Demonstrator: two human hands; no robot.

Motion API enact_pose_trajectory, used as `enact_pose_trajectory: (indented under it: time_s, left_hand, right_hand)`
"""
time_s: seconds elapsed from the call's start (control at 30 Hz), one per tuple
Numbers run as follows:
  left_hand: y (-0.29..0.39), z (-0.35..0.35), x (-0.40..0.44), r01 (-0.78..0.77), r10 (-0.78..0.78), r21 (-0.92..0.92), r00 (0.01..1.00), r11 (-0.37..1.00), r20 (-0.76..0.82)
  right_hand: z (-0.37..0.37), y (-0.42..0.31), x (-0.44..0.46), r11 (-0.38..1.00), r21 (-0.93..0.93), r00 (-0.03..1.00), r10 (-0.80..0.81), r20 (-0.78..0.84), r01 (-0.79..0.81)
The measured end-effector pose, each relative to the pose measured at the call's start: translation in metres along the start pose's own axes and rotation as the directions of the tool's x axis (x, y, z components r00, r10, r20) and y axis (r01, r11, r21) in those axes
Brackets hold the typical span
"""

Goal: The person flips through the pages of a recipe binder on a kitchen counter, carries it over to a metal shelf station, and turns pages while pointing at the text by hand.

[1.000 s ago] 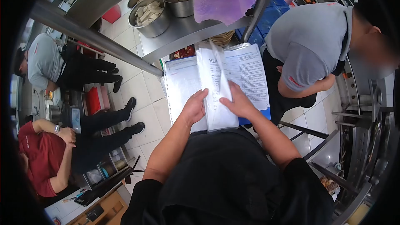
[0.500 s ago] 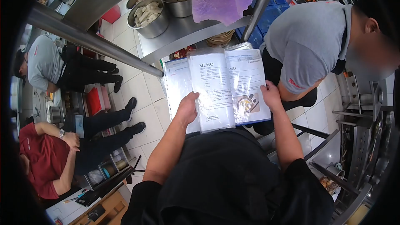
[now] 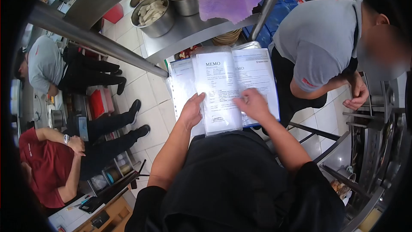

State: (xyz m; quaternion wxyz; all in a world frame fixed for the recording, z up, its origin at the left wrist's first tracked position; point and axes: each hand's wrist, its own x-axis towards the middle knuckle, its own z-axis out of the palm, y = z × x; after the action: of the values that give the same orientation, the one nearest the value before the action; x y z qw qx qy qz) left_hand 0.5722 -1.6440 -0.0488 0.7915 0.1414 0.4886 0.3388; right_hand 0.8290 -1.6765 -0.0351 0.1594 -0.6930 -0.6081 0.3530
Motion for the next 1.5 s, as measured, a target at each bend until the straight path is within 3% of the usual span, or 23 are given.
enact_pose_trajectory:
  time_s: [0.03,0.13,0.23,0.43,0.63,0.7,0.77,0.83,0.93,1.03,1.13,1.23,1.33,1.43,1.5]
  left_hand:
    - [-0.002,0.000,0.003,0.010,-0.010,-0.005,1.000,1.000,0.015]
    - [0.000,0.008,0.000,0.039,-0.034,-0.048,0.994,0.998,0.102]
    - [0.002,0.017,-0.006,0.053,-0.035,-0.091,0.981,0.994,0.192]
    - [-0.009,0.011,0.000,0.087,-0.075,-0.047,0.976,0.995,0.203]
    - [-0.010,0.016,-0.001,0.041,-0.036,-0.032,0.992,0.999,0.123]
    - [-0.008,0.021,-0.003,0.000,0.000,-0.005,0.999,1.000,0.042]
    - [-0.009,0.017,-0.001,-0.031,0.031,0.017,0.999,0.999,-0.017]
    - [-0.012,0.005,0.003,-0.050,0.051,0.033,0.997,0.998,-0.053]
    - [-0.009,0.004,-0.001,-0.036,0.042,0.050,0.992,0.998,-0.118]
    - [-0.002,0.010,-0.008,-0.019,0.032,0.081,0.985,0.997,-0.168]
    - [-0.005,-0.005,0.001,-0.020,0.027,0.076,0.995,0.997,-0.094]
    - [-0.006,-0.009,0.003,-0.034,0.040,0.064,0.995,0.997,-0.097]
    - [-0.004,-0.002,-0.001,-0.024,0.036,0.081,0.988,0.996,-0.151]
    - [-0.004,0.000,-0.001,-0.020,0.033,0.083,0.987,0.996,-0.159]
    - [-0.007,-0.005,0.006,-0.002,0.018,0.118,0.991,0.993,-0.132]
  right_hand:
    - [0.002,-0.026,0.000,0.998,0.045,0.990,0.034,0.140,-0.041]
    - [0.007,-0.078,-0.001,0.979,-0.180,0.984,0.120,0.133,-0.095]
    - [0.016,-0.071,0.007,0.984,-0.168,0.987,0.085,0.136,-0.061]
    - [0.027,-0.043,0.003,0.999,-0.025,0.990,-0.034,0.134,0.038]
    - [0.023,-0.016,0.007,0.958,0.269,0.991,-0.122,0.055,0.103]
    - [0.016,0.000,0.012,0.915,0.403,0.997,-0.001,0.078,-0.031]
    - [0.001,0.017,0.013,0.763,0.599,0.968,0.159,0.194,-0.245]
    - [-0.013,0.043,0.013,0.685,0.675,0.959,0.251,0.135,-0.274]
    - [-0.045,0.055,0.005,0.449,0.831,0.898,0.421,0.126,-0.327]
    - [-0.052,0.086,0.008,0.455,0.827,0.886,0.452,0.103,-0.328]
    - [-0.052,0.112,0.007,0.744,0.532,0.884,0.466,0.019,-0.404]
    - [-0.050,0.129,0.008,0.841,0.341,0.891,0.454,-0.021,-0.421]
    - [-0.048,0.129,0.005,0.893,0.273,0.916,0.393,-0.083,-0.359]
    - [-0.039,0.123,0.008,0.801,0.498,0.921,0.390,-0.014,-0.332]
    - [-0.050,0.082,0.005,0.741,0.588,0.931,0.360,0.058,-0.323]
